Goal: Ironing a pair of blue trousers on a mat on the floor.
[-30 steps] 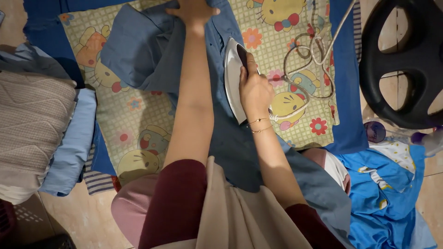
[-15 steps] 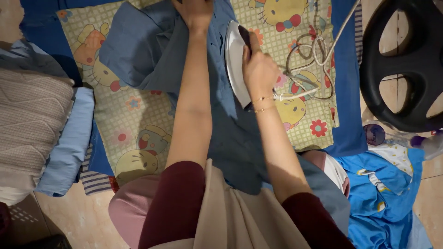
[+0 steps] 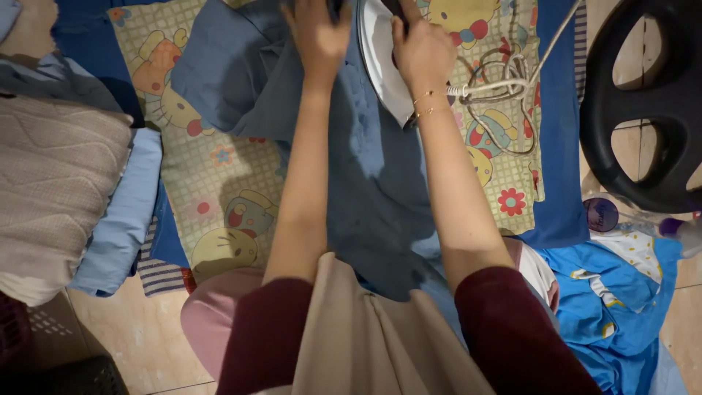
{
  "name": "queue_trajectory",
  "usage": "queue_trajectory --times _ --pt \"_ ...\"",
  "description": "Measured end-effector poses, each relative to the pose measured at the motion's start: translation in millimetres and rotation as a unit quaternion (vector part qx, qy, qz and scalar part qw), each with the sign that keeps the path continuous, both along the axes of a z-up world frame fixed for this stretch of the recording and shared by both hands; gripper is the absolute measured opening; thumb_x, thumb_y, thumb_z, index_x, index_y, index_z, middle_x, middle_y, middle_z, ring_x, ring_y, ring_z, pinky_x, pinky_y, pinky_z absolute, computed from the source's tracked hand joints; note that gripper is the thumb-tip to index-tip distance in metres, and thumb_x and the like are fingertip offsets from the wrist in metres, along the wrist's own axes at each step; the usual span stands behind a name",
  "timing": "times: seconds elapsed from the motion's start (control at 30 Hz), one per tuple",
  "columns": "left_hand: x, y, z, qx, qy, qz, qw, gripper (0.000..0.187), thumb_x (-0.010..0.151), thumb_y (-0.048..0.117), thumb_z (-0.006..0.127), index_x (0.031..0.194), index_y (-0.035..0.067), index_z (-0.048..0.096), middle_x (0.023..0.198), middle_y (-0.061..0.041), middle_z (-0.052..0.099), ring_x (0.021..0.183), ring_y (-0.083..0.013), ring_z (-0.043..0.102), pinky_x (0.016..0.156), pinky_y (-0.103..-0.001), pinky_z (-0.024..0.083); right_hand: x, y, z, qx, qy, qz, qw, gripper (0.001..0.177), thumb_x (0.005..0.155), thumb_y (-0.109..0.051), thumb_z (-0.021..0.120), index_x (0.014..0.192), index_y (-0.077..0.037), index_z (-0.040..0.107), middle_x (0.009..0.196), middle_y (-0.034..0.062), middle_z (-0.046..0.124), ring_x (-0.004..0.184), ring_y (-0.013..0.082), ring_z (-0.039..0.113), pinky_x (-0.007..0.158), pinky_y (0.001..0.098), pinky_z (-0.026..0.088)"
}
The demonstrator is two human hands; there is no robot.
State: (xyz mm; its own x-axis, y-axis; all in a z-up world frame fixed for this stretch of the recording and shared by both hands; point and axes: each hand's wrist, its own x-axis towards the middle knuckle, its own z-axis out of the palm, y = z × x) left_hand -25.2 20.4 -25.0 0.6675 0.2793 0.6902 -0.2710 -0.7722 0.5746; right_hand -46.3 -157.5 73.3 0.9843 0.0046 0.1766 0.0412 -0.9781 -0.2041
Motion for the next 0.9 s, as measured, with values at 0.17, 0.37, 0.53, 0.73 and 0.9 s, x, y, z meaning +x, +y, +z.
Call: queue_trajectory --times 0.17,0.37,0.53,0.73,0.9 --pt "-159 -4 68 -0.088 0.098 0.013 0.991 0.042 0.092 0.011 0.073 0.132 0.010 0.061 0.141 -0.012 0.055 0.138 -0.0370 0.050 0.119 -0.057 0.035 8 -15 -28 -0.013 -0.013 0.019 1.000 0.026 0.104 -0.051 0.062 0.123 -0.034 0.068 0.092 0.0173 0.075 0.087 0.0400 0.073 0.076 0.0517 0.057" --pt "-297 15 61 -0.110 0.251 0.022 0.962 0.055 0.085 0.006 0.075 0.137 0.004 0.058 0.143 -0.021 0.043 0.131 -0.0463 0.046 0.110 -0.053 0.037 -56 -28 18 0.033 0.041 0.043 0.998 0.039 0.100 -0.044 0.062 0.138 -0.033 0.062 0.092 0.0222 0.074 0.086 0.0453 0.070 0.073 0.0555 0.054" --pt "-315 53 7 -0.396 0.292 0.011 0.871 0.058 0.088 0.017 0.074 0.140 0.005 0.052 0.131 -0.019 0.051 0.103 -0.0280 0.067 0.086 -0.040 0.060 -124 -73 44 0.008 0.105 0.088 0.990 0.043 0.106 -0.043 0.059 0.148 -0.032 0.057 0.088 0.0252 0.072 0.082 0.0473 0.069 0.076 0.0571 0.054" --pt "-287 60 33 -0.286 0.347 0.052 0.891 0.036 0.086 0.023 0.083 0.108 -0.003 0.072 0.083 -0.013 0.073 0.073 -0.0208 0.068 0.068 -0.036 0.053 -161 -122 68 -0.108 0.196 0.196 0.955 0.052 0.098 -0.049 0.061 0.147 -0.029 0.060 0.075 0.0191 0.072 0.071 0.0424 0.070 0.068 0.0543 0.054" --pt "-288 72 -12 -0.332 0.302 0.042 0.892 0.022 0.093 0.019 0.076 0.095 -0.003 0.073 0.076 -0.011 0.072 0.069 -0.0198 0.067 0.067 -0.034 0.052 -159 -153 51 -0.135 0.079 0.343 0.926 0.047 0.095 -0.062 0.066 0.109 -0.018 0.071 0.080 0.0081 0.072 0.069 0.0314 0.070 0.062 0.0433 0.055"
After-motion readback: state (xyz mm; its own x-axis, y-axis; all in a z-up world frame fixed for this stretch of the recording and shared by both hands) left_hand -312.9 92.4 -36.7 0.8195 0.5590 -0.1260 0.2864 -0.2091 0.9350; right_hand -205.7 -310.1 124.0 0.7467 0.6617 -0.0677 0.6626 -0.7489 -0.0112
